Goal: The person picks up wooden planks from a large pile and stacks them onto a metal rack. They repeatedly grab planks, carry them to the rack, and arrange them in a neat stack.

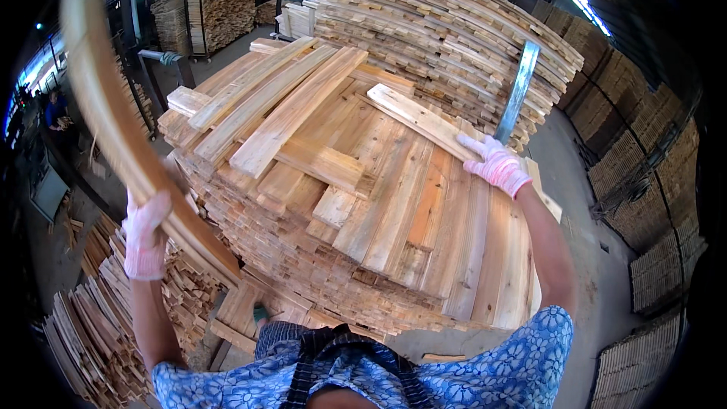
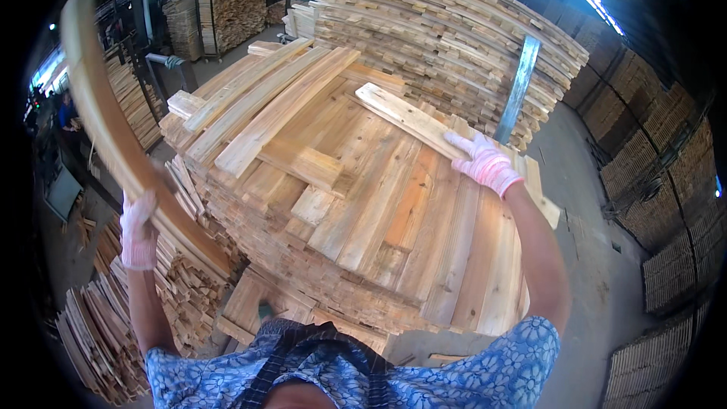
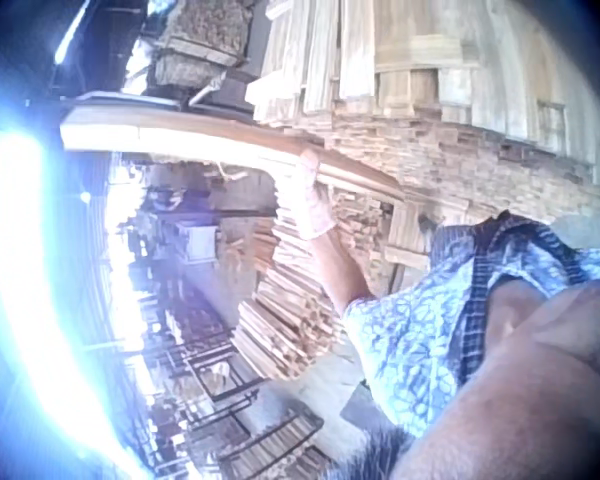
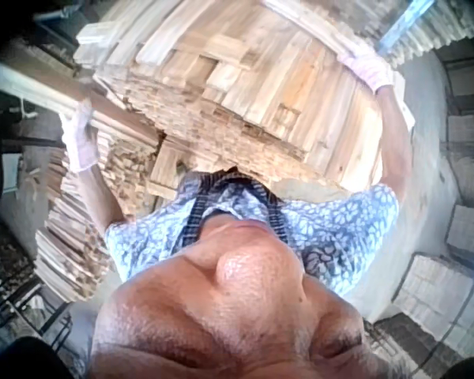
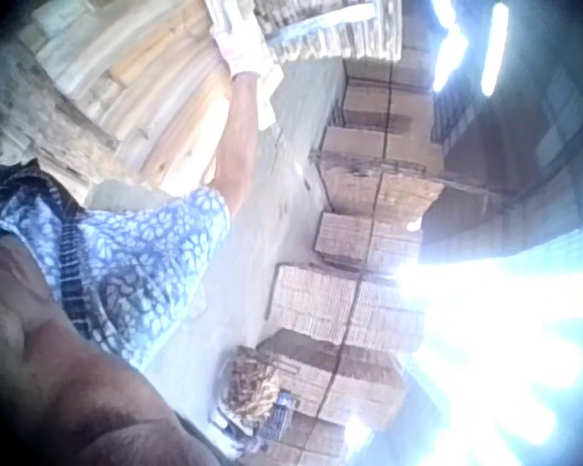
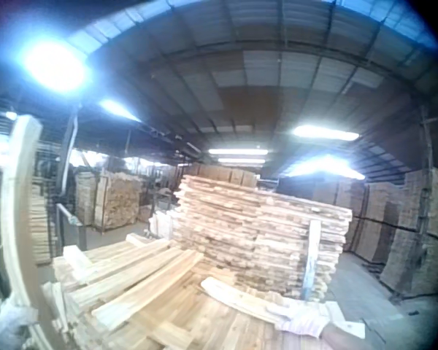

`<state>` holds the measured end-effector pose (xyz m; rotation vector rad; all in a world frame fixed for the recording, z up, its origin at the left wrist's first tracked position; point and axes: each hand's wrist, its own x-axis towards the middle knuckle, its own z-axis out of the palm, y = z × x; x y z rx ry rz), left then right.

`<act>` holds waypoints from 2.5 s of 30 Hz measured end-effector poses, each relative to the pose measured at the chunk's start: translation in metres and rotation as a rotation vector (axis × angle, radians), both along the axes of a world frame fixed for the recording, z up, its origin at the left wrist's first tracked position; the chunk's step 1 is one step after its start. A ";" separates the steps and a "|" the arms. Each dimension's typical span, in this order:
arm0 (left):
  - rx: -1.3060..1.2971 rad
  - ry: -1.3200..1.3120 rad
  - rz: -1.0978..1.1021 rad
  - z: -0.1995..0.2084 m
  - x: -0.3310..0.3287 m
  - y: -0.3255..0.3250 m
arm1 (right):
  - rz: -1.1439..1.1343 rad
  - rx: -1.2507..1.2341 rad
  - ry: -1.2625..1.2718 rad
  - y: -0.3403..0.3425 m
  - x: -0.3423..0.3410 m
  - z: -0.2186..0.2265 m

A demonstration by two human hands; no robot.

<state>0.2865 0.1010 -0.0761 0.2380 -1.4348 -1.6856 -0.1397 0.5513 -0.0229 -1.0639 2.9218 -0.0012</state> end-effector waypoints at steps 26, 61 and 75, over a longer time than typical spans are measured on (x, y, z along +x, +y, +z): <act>0.943 -0.502 -0.779 -0.156 -0.015 0.181 | 0.090 -0.017 -0.086 0.043 -0.102 -0.019; 0.883 -0.463 -1.098 -0.068 -0.092 0.276 | -0.575 -0.274 -0.098 0.215 0.078 -0.068; 0.917 -0.419 -1.134 -0.068 -0.098 0.334 | -0.524 -0.315 -0.094 0.217 0.052 -0.076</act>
